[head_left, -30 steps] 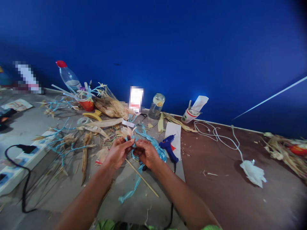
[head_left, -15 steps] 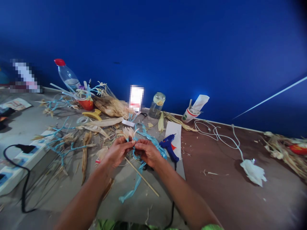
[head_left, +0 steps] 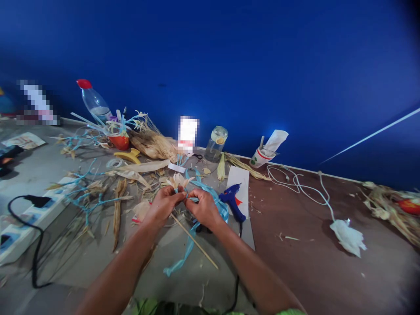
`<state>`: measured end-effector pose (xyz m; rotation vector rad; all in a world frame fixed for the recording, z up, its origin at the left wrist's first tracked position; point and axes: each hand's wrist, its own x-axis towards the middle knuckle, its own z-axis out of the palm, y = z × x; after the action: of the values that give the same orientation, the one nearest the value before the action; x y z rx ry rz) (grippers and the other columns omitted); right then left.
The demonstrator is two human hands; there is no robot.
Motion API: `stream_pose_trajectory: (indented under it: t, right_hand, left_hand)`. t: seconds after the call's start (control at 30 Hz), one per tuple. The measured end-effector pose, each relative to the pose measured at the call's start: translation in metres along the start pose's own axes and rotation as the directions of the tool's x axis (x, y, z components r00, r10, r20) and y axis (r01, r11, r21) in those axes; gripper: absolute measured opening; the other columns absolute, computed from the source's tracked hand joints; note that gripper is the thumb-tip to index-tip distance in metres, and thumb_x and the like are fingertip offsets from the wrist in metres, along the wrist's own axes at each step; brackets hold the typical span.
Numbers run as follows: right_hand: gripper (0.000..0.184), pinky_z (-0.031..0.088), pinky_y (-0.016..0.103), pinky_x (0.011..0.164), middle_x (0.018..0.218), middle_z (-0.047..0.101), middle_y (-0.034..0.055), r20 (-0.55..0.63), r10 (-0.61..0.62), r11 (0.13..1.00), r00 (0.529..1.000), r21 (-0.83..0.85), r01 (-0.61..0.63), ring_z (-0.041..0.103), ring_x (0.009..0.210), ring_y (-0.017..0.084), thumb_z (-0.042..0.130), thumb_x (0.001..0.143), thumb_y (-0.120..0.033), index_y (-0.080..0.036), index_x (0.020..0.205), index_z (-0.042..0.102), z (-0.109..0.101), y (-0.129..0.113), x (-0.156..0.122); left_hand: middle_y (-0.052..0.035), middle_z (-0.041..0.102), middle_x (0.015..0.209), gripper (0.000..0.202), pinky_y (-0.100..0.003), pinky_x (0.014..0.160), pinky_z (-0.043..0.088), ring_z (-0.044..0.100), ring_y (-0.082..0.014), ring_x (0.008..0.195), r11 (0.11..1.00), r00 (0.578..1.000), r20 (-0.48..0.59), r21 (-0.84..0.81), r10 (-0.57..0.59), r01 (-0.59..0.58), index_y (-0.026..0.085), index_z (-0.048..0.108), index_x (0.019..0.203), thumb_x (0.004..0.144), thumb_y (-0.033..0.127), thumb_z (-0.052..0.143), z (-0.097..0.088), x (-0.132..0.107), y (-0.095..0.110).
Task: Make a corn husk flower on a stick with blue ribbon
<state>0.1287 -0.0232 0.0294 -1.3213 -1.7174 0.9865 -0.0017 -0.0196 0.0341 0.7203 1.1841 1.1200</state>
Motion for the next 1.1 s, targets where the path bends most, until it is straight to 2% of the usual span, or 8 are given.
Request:
stream_pose_trajectory:
  t: [0.07,0.13,0.2,0.3,0.5,0.9,1.0,1.1]
  right_hand:
    - [0.009,0.037,0.028,0.067,0.067,0.056,0.0015,-0.058,-0.186,0.947,0.981,-0.276,0.163,0.051,0.069,0.015,0.052,0.075,-0.019,-0.017,0.069,0.058,0.002,-0.001,-0.005]
    - [0.012,0.037,0.03,0.071,0.072,0.057,0.0047,-0.049,-0.296,0.852,0.954,-0.466,0.24,0.052,0.075,0.018,0.048,0.082,-0.02,-0.017,0.075,0.058,0.005,-0.002,-0.011]
    - [0.015,0.037,0.031,0.073,0.075,0.057,0.0059,-0.037,-0.335,0.783,0.942,-0.567,0.256,0.051,0.077,0.019,0.045,0.086,-0.023,-0.017,0.078,0.057,0.008,-0.001,-0.014]
    - [0.014,0.037,0.031,0.073,0.076,0.058,0.006,-0.058,-0.346,0.764,0.936,-0.597,0.246,0.052,0.078,0.019,0.044,0.086,-0.022,-0.016,0.081,0.056,0.012,0.002,-0.014]
    - [0.014,0.038,0.031,0.072,0.076,0.06,0.0071,-0.094,-0.344,0.786,0.934,-0.574,0.231,0.053,0.077,0.02,0.045,0.084,-0.02,-0.015,0.083,0.058,0.016,0.006,-0.013]
    - [0.015,0.042,0.029,0.068,0.073,0.063,0.0073,-0.18,-0.258,0.909,0.949,-0.379,0.175,0.058,0.072,0.019,0.047,0.079,-0.02,-0.015,0.078,0.061,0.009,-0.002,-0.011]
    - [0.012,0.042,0.027,0.065,0.071,0.063,0.0051,-0.233,-0.181,0.963,0.955,-0.238,0.124,0.057,0.068,0.017,0.049,0.076,-0.02,-0.016,0.074,0.061,0.008,-0.001,-0.008]
    - [0.01,0.04,0.024,0.057,0.064,0.059,0.0004,-0.222,-0.019,0.999,0.975,0.035,0.028,0.052,0.058,0.013,0.051,0.073,-0.022,-0.017,0.071,0.06,0.005,0.0,-0.005]
  left_hand:
    - [0.0042,0.052,0.05,0.021,-0.02,0.045,0.032,0.045,-0.0073,0.046,0.999,0.998,-0.048,-0.001,0.032,-0.032,0.014,0.058,0.058,0.048,0.021,0.075,0.0,0.003,-0.004]
    - [0.0037,0.053,0.051,0.02,-0.021,0.047,0.033,0.047,-0.008,0.048,0.999,0.996,-0.076,0.007,0.052,-0.051,0.013,0.059,0.058,0.048,0.021,0.074,0.0,0.005,-0.007]
    - [0.0036,0.053,0.051,0.019,-0.021,0.047,0.033,0.047,-0.0079,0.047,0.998,0.993,-0.102,0.017,0.058,-0.056,0.013,0.059,0.058,0.049,0.021,0.073,0.001,0.006,-0.009]
    - [0.0044,0.052,0.048,0.017,-0.02,0.045,0.031,0.043,-0.0065,0.044,0.998,0.99,-0.128,0.0,0.06,-0.061,0.012,0.058,0.057,0.051,0.02,0.072,0.004,0.007,-0.012]
    - [0.0047,0.054,0.051,0.017,-0.019,0.045,0.032,0.043,-0.0058,0.044,0.987,0.997,-0.072,-0.15,0.039,-0.049,0.013,0.062,0.063,0.05,0.017,0.073,0.007,0.007,-0.012]
    - [0.0015,0.06,0.059,0.019,-0.022,0.054,0.041,0.052,-0.0091,0.052,0.984,0.995,0.01,-0.152,0.1,-0.097,0.013,0.066,0.068,0.057,0.024,0.076,0.007,0.006,-0.013]
    - [0.0007,0.062,0.064,0.019,-0.021,0.06,0.043,0.054,-0.0093,0.058,0.966,0.991,0.089,-0.246,0.1,-0.075,0.014,0.067,0.073,0.059,0.022,0.076,0.008,-0.001,-0.009]
    - [0.001,0.062,0.066,0.02,-0.019,0.061,0.043,0.054,-0.0075,0.059,0.945,0.988,0.132,-0.324,0.079,-0.032,0.015,0.067,0.078,0.06,0.018,0.075,0.006,-0.005,-0.005]
